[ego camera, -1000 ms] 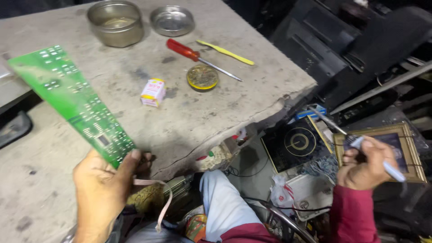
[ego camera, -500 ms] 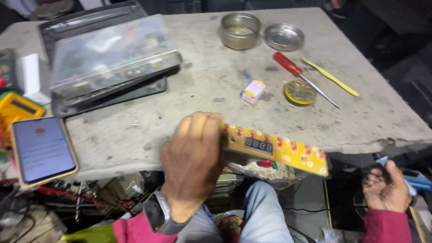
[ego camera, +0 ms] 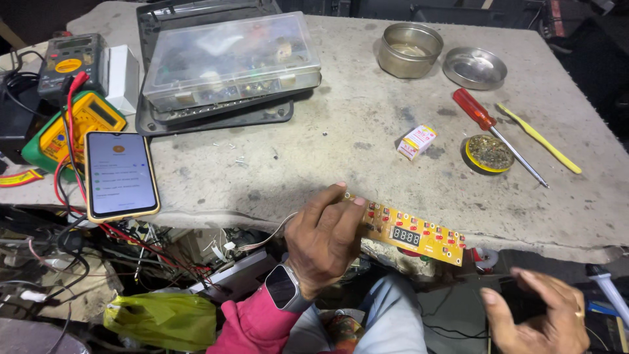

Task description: The person solders components on a green circuit board with a soldering iron, holding the board steady with the other hand. They periodically set the board down, handle a separate display board with a digital readout, and reposition the circuit board to solder different points along it.

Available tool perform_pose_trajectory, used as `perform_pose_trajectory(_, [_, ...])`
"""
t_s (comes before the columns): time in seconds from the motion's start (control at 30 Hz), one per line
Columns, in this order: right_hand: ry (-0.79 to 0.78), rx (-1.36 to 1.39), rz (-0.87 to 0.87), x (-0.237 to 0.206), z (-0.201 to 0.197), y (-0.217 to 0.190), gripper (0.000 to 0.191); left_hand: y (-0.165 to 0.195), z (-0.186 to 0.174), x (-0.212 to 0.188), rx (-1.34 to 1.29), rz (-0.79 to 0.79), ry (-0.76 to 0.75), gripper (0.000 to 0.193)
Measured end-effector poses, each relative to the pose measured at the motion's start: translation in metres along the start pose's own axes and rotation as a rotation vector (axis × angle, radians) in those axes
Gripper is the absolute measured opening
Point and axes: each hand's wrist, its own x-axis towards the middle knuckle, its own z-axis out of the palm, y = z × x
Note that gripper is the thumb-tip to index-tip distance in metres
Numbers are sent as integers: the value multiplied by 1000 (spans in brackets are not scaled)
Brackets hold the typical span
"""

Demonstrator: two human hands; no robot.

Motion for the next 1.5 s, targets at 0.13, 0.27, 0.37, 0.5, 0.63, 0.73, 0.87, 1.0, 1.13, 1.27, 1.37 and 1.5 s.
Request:
perform_pose_trajectory(0.13, [-232, -29, -206, 69, 14, -65, 68, 5, 1, -2, -16, -43, 61, 56])
perform_pose_trajectory(0.27, [-472, 119, -248, 115, 25, -90, 56, 8, -11, -2, -37, -144, 5, 59])
perform_pose_trajectory(0.37, [-602, 220, -169, 143, 39, -83, 50, 7, -27, -5, -108, -257, -67, 66])
perform_pose_trajectory(0.5, [-851, 81, 99, 168, 71, -83, 51, 1, -39, -11, -149, -359, -88, 72])
perform_pose_trajectory(0.63, [-855, 40, -233, 192, 86, -111, 51, -13, -42, -21, -86, -413, -173, 54])
perform_pose_trajectory(0.73, [-811, 89, -282, 216, 114, -134, 42, -19, -38, -25, 50, -304, -155, 46])
perform_pose_trajectory(0.87, [-783, 94, -249, 233, 197, -152, 26, -13, -38, -32, 127, -274, -253, 49])
perform_pose_trajectory(1.0, [-793, 35, -396, 240, 284, -148, 20, -7, -34, -41, 127, -302, -333, 52])
perform_pose_trajectory(1.13, [-803, 29, -526, 237, 320, -141, 16, -9, -34, -47, 189, -326, -425, 55])
perform_pose_trajectory(1.27, [-783, 39, -408, 237, 306, -146, 18, -17, -40, -45, 72, -396, -325, 45])
perform_pose_trajectory(1.37, [-841, -51, -401, 243, 284, -151, 18, -23, -43, -41, 96, -381, -293, 39])
perform_pose_trajectory(1.5, [-984, -228, -551, 239, 256, -146, 19, -25, -41, -35, 38, -425, -266, 34])
